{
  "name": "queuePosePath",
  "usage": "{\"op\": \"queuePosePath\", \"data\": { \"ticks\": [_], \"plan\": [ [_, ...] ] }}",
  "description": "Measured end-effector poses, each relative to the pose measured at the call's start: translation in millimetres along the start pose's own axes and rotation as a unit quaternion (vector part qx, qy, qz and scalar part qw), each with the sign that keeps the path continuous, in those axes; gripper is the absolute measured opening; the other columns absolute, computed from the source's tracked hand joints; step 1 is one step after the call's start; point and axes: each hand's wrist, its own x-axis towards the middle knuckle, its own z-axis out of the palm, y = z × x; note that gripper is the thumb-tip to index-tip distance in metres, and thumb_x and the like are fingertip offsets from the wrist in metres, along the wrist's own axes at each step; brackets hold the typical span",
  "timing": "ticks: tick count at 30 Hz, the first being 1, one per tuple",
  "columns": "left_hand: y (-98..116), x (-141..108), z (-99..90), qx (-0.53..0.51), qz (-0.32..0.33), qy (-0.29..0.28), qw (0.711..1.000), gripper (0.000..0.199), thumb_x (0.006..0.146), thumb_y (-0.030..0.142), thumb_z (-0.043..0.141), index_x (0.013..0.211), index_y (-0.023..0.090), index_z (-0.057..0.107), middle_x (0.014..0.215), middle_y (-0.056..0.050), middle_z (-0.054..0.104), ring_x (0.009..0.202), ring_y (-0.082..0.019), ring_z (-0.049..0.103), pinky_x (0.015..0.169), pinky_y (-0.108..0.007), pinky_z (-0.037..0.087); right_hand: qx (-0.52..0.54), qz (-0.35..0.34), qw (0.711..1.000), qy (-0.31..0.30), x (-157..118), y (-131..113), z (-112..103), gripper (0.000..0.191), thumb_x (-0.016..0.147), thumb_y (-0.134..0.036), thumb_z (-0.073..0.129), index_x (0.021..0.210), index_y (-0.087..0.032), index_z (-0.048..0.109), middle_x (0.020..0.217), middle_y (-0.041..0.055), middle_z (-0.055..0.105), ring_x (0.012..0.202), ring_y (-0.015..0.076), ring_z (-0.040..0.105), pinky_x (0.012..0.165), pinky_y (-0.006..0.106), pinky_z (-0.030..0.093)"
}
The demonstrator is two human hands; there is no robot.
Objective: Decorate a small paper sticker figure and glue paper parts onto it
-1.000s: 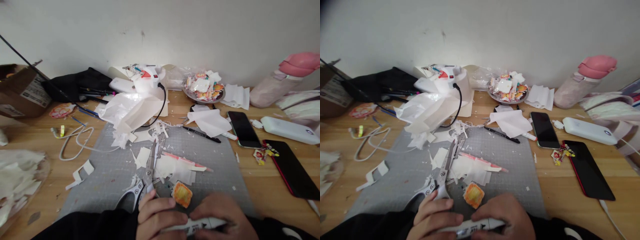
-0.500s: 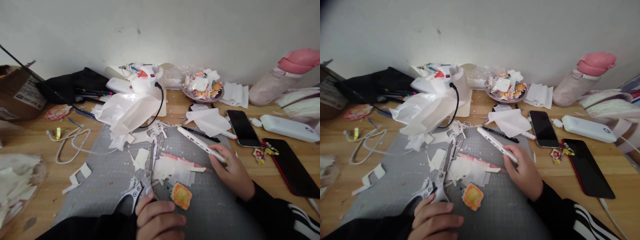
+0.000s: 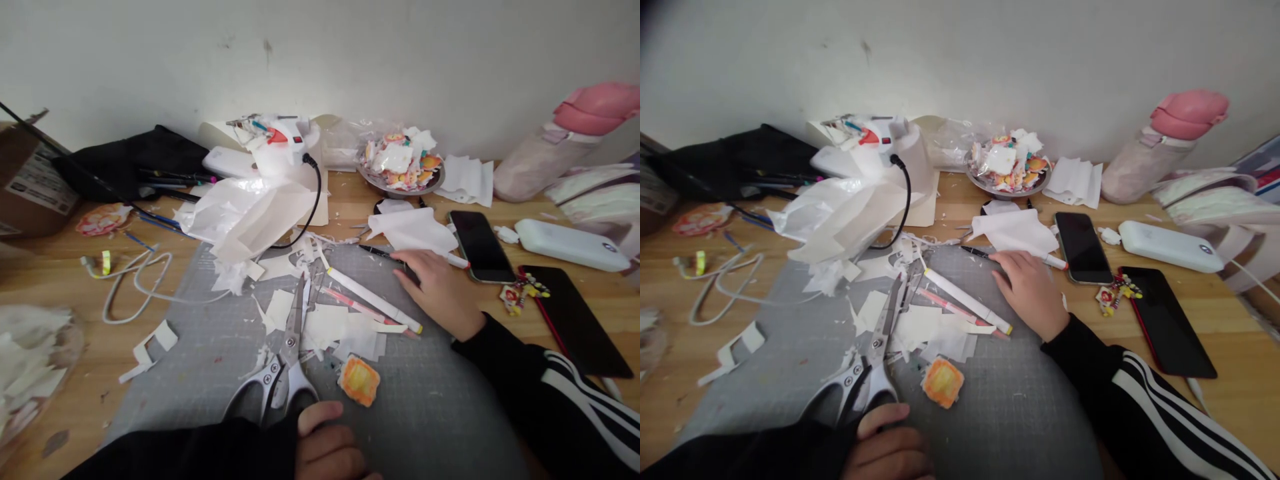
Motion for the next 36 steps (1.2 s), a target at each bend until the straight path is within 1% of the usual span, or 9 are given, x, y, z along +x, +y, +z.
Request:
{"op": "queuePosePath", "data": {
  "ticks": [6, 11, 18, 22, 24, 27, 29, 32, 36],
  "plan": [
    [2, -9, 9.4, 0.009, 0.003, 0.033, 0.999, 0.039, 0.097, 0.022, 0.031, 0.069, 0.022, 0.059, 0.041, 0.010, 0.051, 0.037, -0.007, 0.042, 0.090, -0.018, 0.039, -0.028, 0.016, 0.999, 0.015, 2, -2, 2, 0.020, 0.077, -0.015, 0.049, 0.094, -0.017, 0.059, 0.082, 0.0068, 0.066, 0.077, 0.0243, 0.060, 0.071, 0.040, 0.047],
    [8, -15, 16.4, 0.050, -0.036, 0.072, 0.995, 0.041, 0.097, 0.025, 0.029, 0.066, 0.021, 0.056, 0.037, 0.008, 0.045, 0.035, -0.009, 0.038, 0.075, -0.023, 0.043, 0.087, 0.032, 0.993, 0.073, -6, -3, -6, 0.028, 0.074, -0.013, 0.044, 0.098, -0.019, 0.058, 0.079, 0.0036, 0.064, 0.066, 0.0190, 0.057, 0.067, 0.034, 0.046],
    [10, -12, 18.8, 0.065, -0.036, 0.086, 0.994, 0.040, 0.095, 0.020, 0.028, 0.064, 0.020, 0.055, 0.039, 0.006, 0.046, 0.037, -0.009, 0.041, 0.071, -0.023, 0.045, 0.352, 0.075, 0.906, 0.222, -21, -16, -7, 0.023, 0.079, -0.010, 0.042, 0.092, -0.024, 0.055, 0.085, 0.0018, 0.068, 0.072, 0.0190, 0.063, 0.067, 0.035, 0.049],
    [8, -6, 14.1, 0.073, -0.029, 0.117, 0.990, 0.039, 0.094, 0.016, 0.031, 0.063, 0.019, 0.055, 0.040, 0.006, 0.048, 0.039, -0.008, 0.045, 0.074, -0.021, 0.046, 0.333, 0.059, 0.909, 0.245, -22, -30, -8, 0.023, 0.082, -0.012, 0.051, 0.084, -0.028, 0.034, 0.098, 0.0018, 0.070, 0.078, 0.0196, 0.066, 0.075, 0.040, 0.050],
    [6, -4, 9.8, 0.081, -0.039, 0.112, 0.990, 0.038, 0.093, 0.014, 0.032, 0.064, 0.018, 0.056, 0.042, 0.004, 0.052, 0.044, -0.008, 0.050, 0.079, -0.022, 0.047, 0.307, 0.070, 0.909, 0.272, -23, -38, -9, 0.019, 0.086, -0.018, 0.048, 0.080, -0.027, 0.032, 0.088, 0.0016, 0.071, 0.077, 0.0211, 0.067, 0.075, 0.042, 0.049],
    [0, -5, 3.6, 0.079, -0.031, -0.002, 0.996, 0.032, 0.092, 0.014, 0.036, 0.073, 0.016, 0.062, 0.052, 0.003, 0.061, 0.053, -0.009, 0.056, 0.085, -0.024, 0.047, 0.313, 0.094, 0.896, 0.300, -28, -48, -11, 0.015, 0.090, -0.030, 0.042, 0.077, -0.026, 0.036, 0.076, 0.0021, 0.068, 0.073, 0.0230, 0.067, 0.066, 0.042, 0.051],
    [-5, -6, 1.6, 0.095, -0.060, 0.093, 0.989, 0.036, 0.092, 0.013, 0.033, 0.070, 0.018, 0.062, 0.057, 0.003, 0.063, 0.057, -0.008, 0.056, 0.087, -0.026, 0.045, 0.341, 0.102, 0.891, 0.282, -35, -54, -13, 0.013, 0.090, -0.035, 0.041, 0.080, -0.026, 0.041, 0.080, 0.0034, 0.067, 0.073, 0.0228, 0.066, 0.063, 0.041, 0.051],
    [-11, -8, 0.9, 0.102, -0.128, 0.060, 0.985, 0.030, 0.082, 0.005, 0.036, 0.075, 0.018, 0.061, 0.077, 0.001, 0.069, 0.075, -0.009, 0.062, 0.093, -0.028, 0.039, 0.343, 0.089, 0.911, 0.211, -48, -66, -15, 0.006, 0.087, -0.028, 0.046, 0.091, -0.026, 0.042, 0.092, 0.0047, 0.066, 0.078, 0.0203, 0.064, 0.068, 0.039, 0.051],
    [-16, -10, -1.5, 0.139, -0.142, 0.002, 0.980, 0.023, 0.078, 0.004, 0.039, 0.074, 0.020, 0.056, 0.097, -0.001, 0.071, 0.100, -0.012, 0.060, 0.104, -0.031, 0.028, 0.275, 0.025, 0.961, 0.005, -61, -88, -16, 0.033, 0.070, -0.026, 0.069, 0.089, -0.025, 0.042, 0.111, 0.0081, 0.063, 0.096, 0.0258, 0.060, 0.078, 0.041, 0.047]
  ]
}}
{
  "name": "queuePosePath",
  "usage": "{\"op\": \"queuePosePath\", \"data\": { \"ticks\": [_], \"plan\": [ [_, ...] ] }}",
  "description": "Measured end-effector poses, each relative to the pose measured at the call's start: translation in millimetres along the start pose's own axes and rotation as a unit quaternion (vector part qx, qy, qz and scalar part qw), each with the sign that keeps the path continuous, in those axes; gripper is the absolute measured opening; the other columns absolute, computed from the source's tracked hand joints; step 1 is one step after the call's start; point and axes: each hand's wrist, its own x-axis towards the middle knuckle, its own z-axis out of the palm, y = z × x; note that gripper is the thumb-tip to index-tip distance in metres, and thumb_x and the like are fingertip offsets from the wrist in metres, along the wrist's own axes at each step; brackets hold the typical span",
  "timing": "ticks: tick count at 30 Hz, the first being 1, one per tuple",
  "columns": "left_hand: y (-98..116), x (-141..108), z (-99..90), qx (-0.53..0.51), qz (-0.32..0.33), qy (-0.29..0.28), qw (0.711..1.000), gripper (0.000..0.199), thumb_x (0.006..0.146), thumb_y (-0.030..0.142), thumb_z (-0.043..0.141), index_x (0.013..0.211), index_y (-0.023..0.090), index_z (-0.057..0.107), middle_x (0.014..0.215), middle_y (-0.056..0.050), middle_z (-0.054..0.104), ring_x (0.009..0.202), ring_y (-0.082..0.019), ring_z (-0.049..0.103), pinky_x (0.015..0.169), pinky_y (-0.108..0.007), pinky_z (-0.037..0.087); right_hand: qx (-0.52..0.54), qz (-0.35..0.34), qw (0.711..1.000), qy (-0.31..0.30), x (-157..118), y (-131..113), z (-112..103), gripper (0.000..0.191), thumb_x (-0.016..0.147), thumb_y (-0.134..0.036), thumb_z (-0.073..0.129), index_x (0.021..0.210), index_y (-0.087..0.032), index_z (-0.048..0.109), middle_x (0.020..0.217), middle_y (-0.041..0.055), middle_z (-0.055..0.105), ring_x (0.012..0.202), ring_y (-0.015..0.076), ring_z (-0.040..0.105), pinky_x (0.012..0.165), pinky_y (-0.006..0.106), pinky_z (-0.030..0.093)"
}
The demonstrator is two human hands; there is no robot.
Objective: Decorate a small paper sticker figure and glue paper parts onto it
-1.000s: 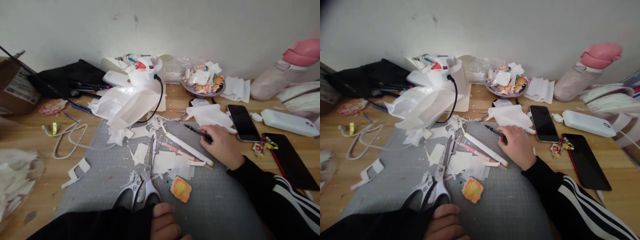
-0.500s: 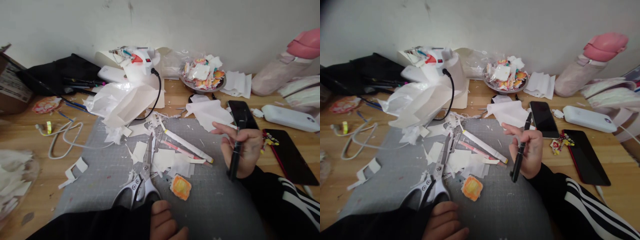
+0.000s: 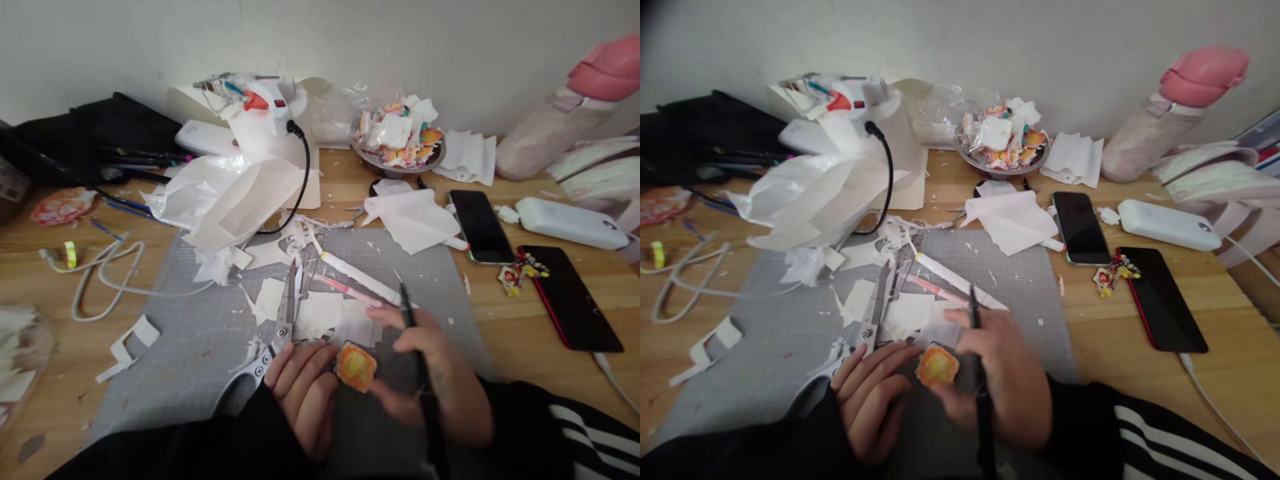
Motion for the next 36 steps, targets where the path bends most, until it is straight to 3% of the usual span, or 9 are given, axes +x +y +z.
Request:
{"op": "queuePosePath", "data": {
  "ticks": [3, 8, 13, 17, 21, 26, 31, 36],
  "plan": [
    [-1, 1, -0.1, 0.004, 0.000, -0.021, 1.000, 0.020, 0.080, 0.009, 0.041, 0.076, 0.021, 0.056, 0.099, 0.000, 0.071, 0.099, -0.013, 0.061, 0.107, -0.031, 0.024, -0.050, -0.008, 0.991, -0.127, -5, -7, 9, 0.036, 0.064, -0.033, 0.075, 0.088, -0.022, 0.050, 0.116, 0.0106, 0.062, 0.094, 0.0286, 0.059, 0.078, 0.044, 0.045],
    [4, 3, 5.1, -0.023, -0.018, 0.030, 0.999, 0.021, 0.078, 0.008, 0.040, 0.072, 0.021, 0.055, 0.084, 0.003, 0.072, 0.084, -0.012, 0.065, 0.105, -0.031, 0.026, -0.029, -0.063, 0.986, -0.153, -8, 0, 14, 0.022, 0.077, -0.014, 0.057, 0.098, -0.016, 0.051, 0.122, 0.0138, 0.059, 0.097, 0.0235, 0.057, 0.082, 0.041, 0.042],
    [4, 7, 0.6, -0.024, -0.003, 0.028, 0.999, 0.024, 0.078, 0.005, 0.038, 0.073, 0.021, 0.056, 0.070, 0.005, 0.067, 0.066, -0.007, 0.060, 0.097, -0.027, 0.030, 0.023, -0.029, 0.975, -0.220, -3, 3, 10, 0.016, 0.078, -0.021, 0.060, 0.093, -0.020, 0.053, 0.125, 0.0092, 0.059, 0.103, 0.0221, 0.056, 0.088, 0.040, 0.040],
    [2, 9, -9.2, 0.034, 0.046, -0.053, 0.997, 0.027, 0.082, 0.006, 0.040, 0.079, 0.023, 0.061, 0.068, 0.005, 0.063, 0.060, -0.008, 0.055, 0.084, -0.027, 0.034, 0.101, -0.047, 0.988, -0.107, 0, 3, 5, 0.014, 0.085, -0.018, 0.052, 0.098, -0.025, 0.052, 0.111, 0.0052, 0.067, 0.101, 0.0184, 0.059, 0.086, 0.036, 0.044],
    [6, 9, -14.9, 0.032, 0.056, -0.063, 0.996, 0.031, 0.087, 0.011, 0.040, 0.080, 0.028, 0.065, 0.071, 0.004, 0.061, 0.066, -0.009, 0.055, 0.087, -0.029, 0.035, 0.137, -0.058, 0.989, -0.015, 1, 3, 0, 0.022, 0.092, -0.021, 0.042, 0.111, -0.027, 0.052, 0.096, 0.0046, 0.069, 0.089, 0.0158, 0.062, 0.077, 0.030, 0.048],
    [16, 4, -18.8, 0.021, 0.048, -0.080, 0.995, 0.029, 0.088, 0.018, 0.045, 0.084, 0.035, 0.068, 0.080, 0.005, 0.064, 0.077, -0.010, 0.054, 0.098, -0.031, 0.030, 0.169, -0.030, 0.985, 0.003, 3, 3, -1, 0.021, 0.093, -0.032, 0.041, 0.091, -0.022, 0.060, 0.070, 0.0014, 0.059, 0.065, 0.0123, 0.057, 0.060, 0.023, 0.047],
    [12, 2, -19.2, 0.023, 0.045, -0.087, 0.995, 0.030, 0.088, 0.024, 0.042, 0.085, 0.035, 0.069, 0.087, 0.004, 0.064, 0.082, -0.012, 0.054, 0.098, -0.032, 0.029, 0.223, 0.033, 0.974, -0.013, -1, 5, 5, 0.012, 0.089, -0.030, 0.049, 0.086, -0.021, 0.056, 0.072, 0.0021, 0.059, 0.065, 0.0142, 0.058, 0.058, 0.026, 0.048],
    [3, 1, -14.6, 0.023, 0.073, -0.117, 0.990, 0.039, 0.090, 0.048, 0.030, 0.093, 0.037, 0.068, 0.116, -0.001, 0.061, 0.101, -0.020, 0.055, 0.095, -0.039, 0.030, 0.201, 0.041, 0.978, -0.020, -4, 6, 7, 0.006, 0.087, -0.028, 0.053, 0.085, -0.022, 0.054, 0.072, 0.0018, 0.058, 0.066, 0.0147, 0.058, 0.060, 0.027, 0.048]
  ]
}}
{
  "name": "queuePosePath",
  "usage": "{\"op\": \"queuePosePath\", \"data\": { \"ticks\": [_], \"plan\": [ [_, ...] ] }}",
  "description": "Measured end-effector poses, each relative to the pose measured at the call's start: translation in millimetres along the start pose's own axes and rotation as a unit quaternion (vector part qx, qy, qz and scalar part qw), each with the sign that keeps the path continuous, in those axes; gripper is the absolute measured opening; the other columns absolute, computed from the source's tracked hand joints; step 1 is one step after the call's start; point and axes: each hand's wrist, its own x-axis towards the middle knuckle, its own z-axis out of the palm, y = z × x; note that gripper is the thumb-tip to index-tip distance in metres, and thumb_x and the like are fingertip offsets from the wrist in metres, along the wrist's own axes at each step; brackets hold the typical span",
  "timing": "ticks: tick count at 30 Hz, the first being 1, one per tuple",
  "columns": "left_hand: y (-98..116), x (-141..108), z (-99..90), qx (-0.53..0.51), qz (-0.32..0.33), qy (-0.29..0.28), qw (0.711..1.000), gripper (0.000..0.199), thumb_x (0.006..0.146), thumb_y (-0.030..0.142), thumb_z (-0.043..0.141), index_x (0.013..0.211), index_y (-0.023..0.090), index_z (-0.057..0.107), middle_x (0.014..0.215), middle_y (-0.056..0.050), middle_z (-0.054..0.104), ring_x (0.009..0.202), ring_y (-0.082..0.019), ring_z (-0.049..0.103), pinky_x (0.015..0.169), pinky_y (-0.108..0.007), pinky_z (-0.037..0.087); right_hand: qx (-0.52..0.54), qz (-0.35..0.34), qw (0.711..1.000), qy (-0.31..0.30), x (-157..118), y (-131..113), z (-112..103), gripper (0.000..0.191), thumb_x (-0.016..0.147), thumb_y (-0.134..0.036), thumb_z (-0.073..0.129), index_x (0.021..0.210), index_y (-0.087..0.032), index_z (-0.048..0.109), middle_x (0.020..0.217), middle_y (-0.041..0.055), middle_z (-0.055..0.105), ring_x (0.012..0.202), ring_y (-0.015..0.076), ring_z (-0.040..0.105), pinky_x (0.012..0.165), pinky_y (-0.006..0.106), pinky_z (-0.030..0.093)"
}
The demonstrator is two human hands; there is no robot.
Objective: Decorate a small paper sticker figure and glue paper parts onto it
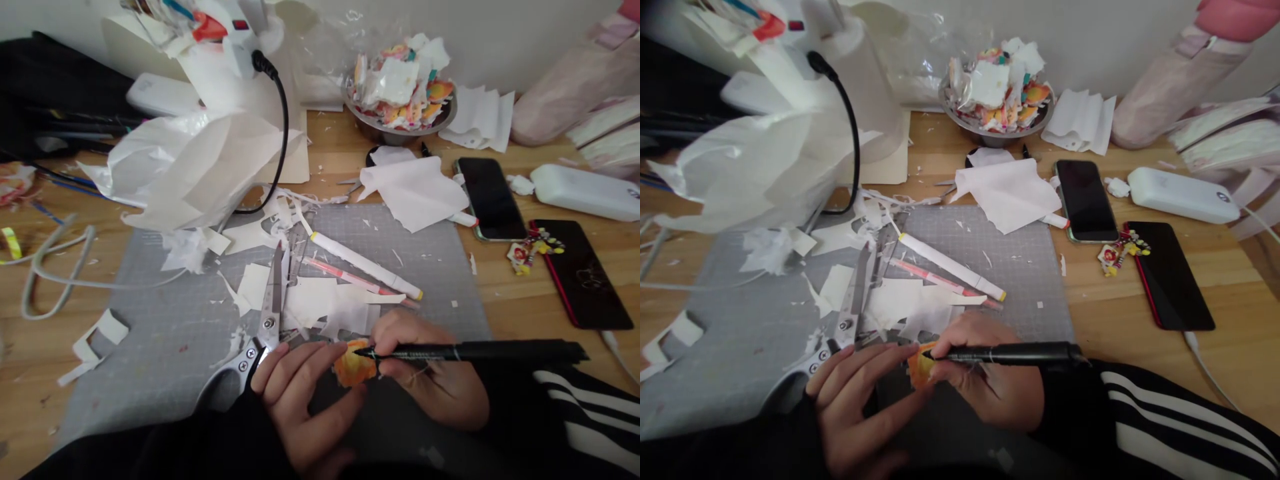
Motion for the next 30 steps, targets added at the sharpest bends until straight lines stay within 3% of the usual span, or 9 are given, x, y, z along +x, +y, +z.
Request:
{"op": "queuePosePath", "data": {
  "ticks": [5, 15, 17, 19, 22, 26, 30],
  "plan": [
    [4, 1, 8.0, -0.012, -0.048, 0.054, 0.997, 0.044, 0.089, 0.051, 0.029, 0.086, 0.036, 0.070, 0.114, -0.002, 0.063, 0.104, -0.020, 0.057, 0.100, -0.039, 0.025, -0.037, 0.006, 0.999, -0.012, -2, 0, 0, 0.012, 0.080, -0.016, 0.052, 0.089, -0.024, 0.049, 0.074, 0.0011, 0.059, 0.068, 0.0153, 0.059, 0.063, 0.029, 0.049],
    [0, 2, 9.8, -0.004, -0.017, 0.022, 1.000, 0.052, 0.089, 0.056, 0.023, 0.090, 0.034, 0.070, 0.112, -0.004, 0.064, 0.108, -0.019, 0.054, 0.106, -0.038, 0.017, -0.060, -0.009, 0.998, -0.015, -12, 5, 4, 0.022, 0.072, -0.012, 0.055, 0.085, -0.025, 0.043, 0.074, -0.0014, 0.056, 0.067, 0.0150, 0.057, 0.061, 0.028, 0.047],
    [0, 2, 9.3, -0.001, -0.007, 0.016, 1.000, 0.051, 0.089, 0.056, 0.023, 0.091, 0.033, 0.069, 0.114, -0.005, 0.063, 0.110, -0.020, 0.053, 0.106, -0.039, 0.016, -0.033, -0.013, 0.999, 0.012, -12, 3, 4, 0.023, 0.072, -0.010, 0.055, 0.085, -0.025, 0.043, 0.074, -0.0019, 0.056, 0.068, 0.0147, 0.058, 0.063, 0.028, 0.048],
    [-1, 2, 8.3, -0.002, -0.001, 0.008, 1.000, 0.049, 0.089, 0.056, 0.026, 0.092, 0.034, 0.069, 0.114, -0.005, 0.063, 0.110, -0.019, 0.053, 0.106, -0.039, 0.015, 0.015, 0.022, 0.997, 0.075, -9, 0, 4, 0.021, 0.074, -0.008, 0.053, 0.084, -0.024, 0.044, 0.074, -0.0021, 0.057, 0.068, 0.0133, 0.057, 0.063, 0.027, 0.048],
    [-2, 2, 6.7, -0.016, -0.006, 0.010, 1.000, 0.046, 0.088, 0.056, 0.029, 0.090, 0.034, 0.069, 0.113, -0.004, 0.064, 0.108, -0.018, 0.054, 0.107, -0.037, 0.014, 0.099, 0.132, 0.974, 0.154, 0, -1, 2, 0.014, 0.079, -0.011, 0.051, 0.081, -0.023, 0.045, 0.073, -0.0025, 0.058, 0.062, 0.0102, 0.057, 0.059, 0.022, 0.048],
    [-2, 3, 6.6, -0.025, -0.010, 0.015, 1.000, 0.045, 0.089, 0.054, 0.029, 0.089, 0.034, 0.070, 0.111, -0.004, 0.065, 0.107, -0.019, 0.055, 0.107, -0.036, 0.014, 0.196, 0.197, 0.945, 0.171, 8, 3, 0, 0.009, 0.083, -0.015, 0.051, 0.079, -0.022, 0.046, 0.071, -0.0035, 0.058, 0.058, 0.0082, 0.058, 0.054, 0.019, 0.048],
    [2, 4, 7.5, -0.035, -0.028, 0.031, 0.999, 0.042, 0.089, 0.051, 0.033, 0.085, 0.032, 0.070, 0.111, -0.004, 0.065, 0.105, -0.019, 0.057, 0.106, -0.037, 0.016, 0.184, 0.197, 0.953, 0.142, 9, 2, -1, 0.011, 0.082, -0.014, 0.052, 0.079, -0.023, 0.047, 0.073, -0.0041, 0.057, 0.060, 0.0068, 0.057, 0.058, 0.018, 0.048]
  ]
}}
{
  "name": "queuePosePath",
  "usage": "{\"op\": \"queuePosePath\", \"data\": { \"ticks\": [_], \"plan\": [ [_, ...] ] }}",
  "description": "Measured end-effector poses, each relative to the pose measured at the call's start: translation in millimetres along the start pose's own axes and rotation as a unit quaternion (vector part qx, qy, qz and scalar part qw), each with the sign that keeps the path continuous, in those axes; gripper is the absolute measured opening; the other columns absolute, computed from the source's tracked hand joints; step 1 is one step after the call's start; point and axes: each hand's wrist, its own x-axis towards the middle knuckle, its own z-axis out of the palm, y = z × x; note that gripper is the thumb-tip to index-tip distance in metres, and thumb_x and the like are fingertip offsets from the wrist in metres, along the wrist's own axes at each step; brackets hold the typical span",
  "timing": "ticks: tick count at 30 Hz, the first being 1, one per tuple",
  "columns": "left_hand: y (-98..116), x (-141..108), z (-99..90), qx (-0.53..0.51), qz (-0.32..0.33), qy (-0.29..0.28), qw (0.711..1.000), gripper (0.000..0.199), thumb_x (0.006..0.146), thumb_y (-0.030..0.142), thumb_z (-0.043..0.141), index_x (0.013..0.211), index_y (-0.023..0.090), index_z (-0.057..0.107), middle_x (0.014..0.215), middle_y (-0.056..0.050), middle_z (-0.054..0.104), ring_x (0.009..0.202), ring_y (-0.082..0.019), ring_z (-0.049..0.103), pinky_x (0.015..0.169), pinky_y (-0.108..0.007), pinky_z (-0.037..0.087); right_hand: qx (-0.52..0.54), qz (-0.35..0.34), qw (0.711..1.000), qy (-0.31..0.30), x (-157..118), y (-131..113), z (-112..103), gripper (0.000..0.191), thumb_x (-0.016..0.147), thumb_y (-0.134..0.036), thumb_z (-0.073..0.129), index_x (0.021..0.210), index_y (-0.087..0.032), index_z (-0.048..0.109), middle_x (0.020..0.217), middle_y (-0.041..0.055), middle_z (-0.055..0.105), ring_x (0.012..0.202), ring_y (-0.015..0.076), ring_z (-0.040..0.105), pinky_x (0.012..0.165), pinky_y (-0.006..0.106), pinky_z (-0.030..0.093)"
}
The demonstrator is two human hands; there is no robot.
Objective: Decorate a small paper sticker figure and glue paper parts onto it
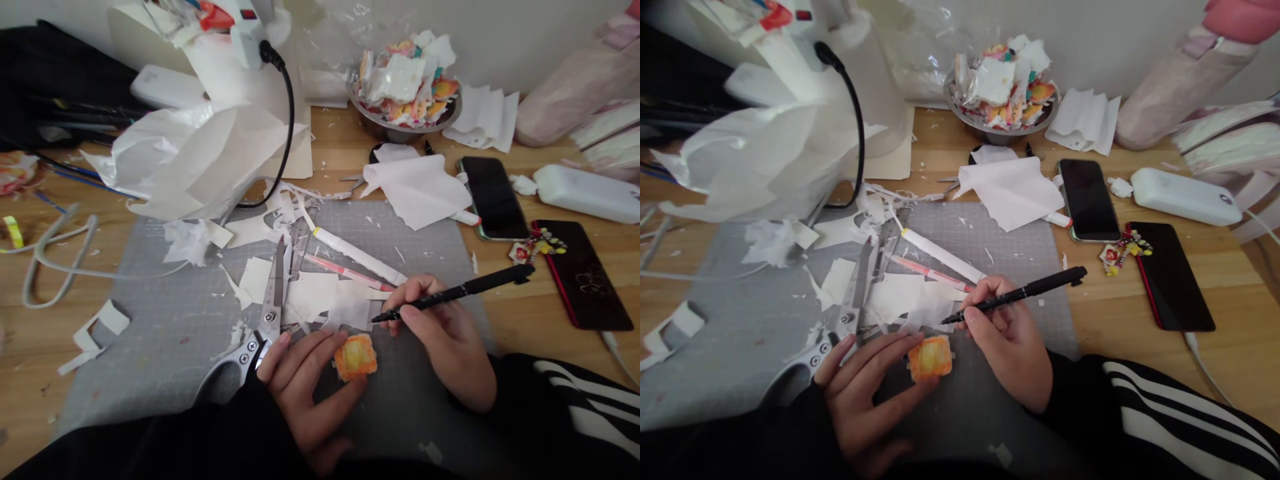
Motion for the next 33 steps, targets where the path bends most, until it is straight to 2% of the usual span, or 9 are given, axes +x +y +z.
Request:
{"op": "queuePosePath", "data": {
  "ticks": [5, 8, 11, 14, 17, 26, 33],
  "plan": [
    [5, 2, 0.6, -0.027, -0.041, 0.053, 0.997, 0.040, 0.090, 0.036, 0.035, 0.063, 0.021, 0.060, 0.105, -0.003, 0.068, 0.099, -0.017, 0.061, 0.106, -0.036, 0.020, -0.098, -0.036, 0.994, -0.036, -7, -1, 0, 0.011, 0.081, -0.013, 0.049, 0.082, -0.024, 0.046, 0.074, -0.0028, 0.055, 0.064, 0.0097, 0.053, 0.058, 0.022, 0.044],
    [6, 4, -1.1, -0.006, -0.038, 0.042, 0.998, 0.034, 0.090, 0.031, 0.037, 0.070, 0.025, 0.064, 0.106, -0.002, 0.068, 0.101, -0.016, 0.060, 0.105, -0.036, 0.021, -0.153, -0.104, 0.980, -0.075, -11, 5, -2, 0.016, 0.078, -0.011, 0.051, 0.084, -0.024, 0.045, 0.076, -0.0013, 0.055, 0.070, 0.0137, 0.055, 0.063, 0.028, 0.045],
    [7, 7, -1.5, 0.026, -0.023, 0.011, 0.999, 0.029, 0.088, 0.027, 0.041, 0.082, 0.033, 0.069, 0.106, 0.000, 0.068, 0.102, -0.014, 0.059, 0.104, -0.034, 0.021, -0.203, -0.198, 0.950, -0.131, -12, 9, -3, 0.021, 0.074, -0.009, 0.053, 0.086, -0.024, 0.043, 0.077, -0.0004, 0.055, 0.072, 0.0155, 0.055, 0.067, 0.032, 0.045],
    [8, 8, 2.1, 0.029, -0.028, 0.041, 0.998, 0.031, 0.088, 0.028, 0.039, 0.082, 0.034, 0.069, 0.103, 0.001, 0.069, 0.102, -0.014, 0.059, 0.105, -0.033, 0.021, -0.253, -0.260, 0.919, -0.154, -11, 8, -2, 0.021, 0.071, -0.009, 0.052, 0.083, -0.023, 0.041, 0.073, -0.0003, 0.055, 0.068, 0.0156, 0.055, 0.064, 0.031, 0.044],
    [8, 5, 6.5, 0.026, -0.036, 0.062, 0.997, 0.032, 0.087, 0.028, 0.039, 0.079, 0.034, 0.070, 0.101, 0.002, 0.070, 0.101, -0.013, 0.059, 0.105, -0.033, 0.020, -0.281, -0.269, 0.906, -0.168, -9, 4, 1, 0.020, 0.071, -0.009, 0.049, 0.082, -0.023, 0.039, 0.069, -0.0003, 0.056, 0.065, 0.0151, 0.056, 0.060, 0.030, 0.045],
    [8, 2, 5.9, 0.029, -0.030, 0.029, 0.999, 0.031, 0.087, 0.029, 0.041, 0.081, 0.034, 0.071, 0.103, 0.000, 0.070, 0.107, -0.016, 0.058, 0.107, -0.034, 0.016, -0.327, -0.288, 0.885, -0.165, -5, 0, 5, 0.017, 0.070, -0.009, 0.045, 0.078, -0.023, 0.038, 0.063, -0.0016, 0.057, 0.060, 0.0133, 0.058, 0.061, 0.028, 0.046],
    [5, 1, 8.3, 0.002, -0.025, 0.043, 0.999, 0.031, 0.087, 0.024, 0.040, 0.079, 0.031, 0.070, 0.107, -0.001, 0.068, 0.114, -0.018, 0.054, 0.099, -0.034, 0.031, -0.339, -0.299, 0.877, -0.165, -4, 0, 4, 0.016, 0.070, -0.009, 0.044, 0.077, -0.022, 0.039, 0.062, -0.0014, 0.058, 0.060, 0.0130, 0.059, 0.062, 0.028, 0.045]
  ]
}}
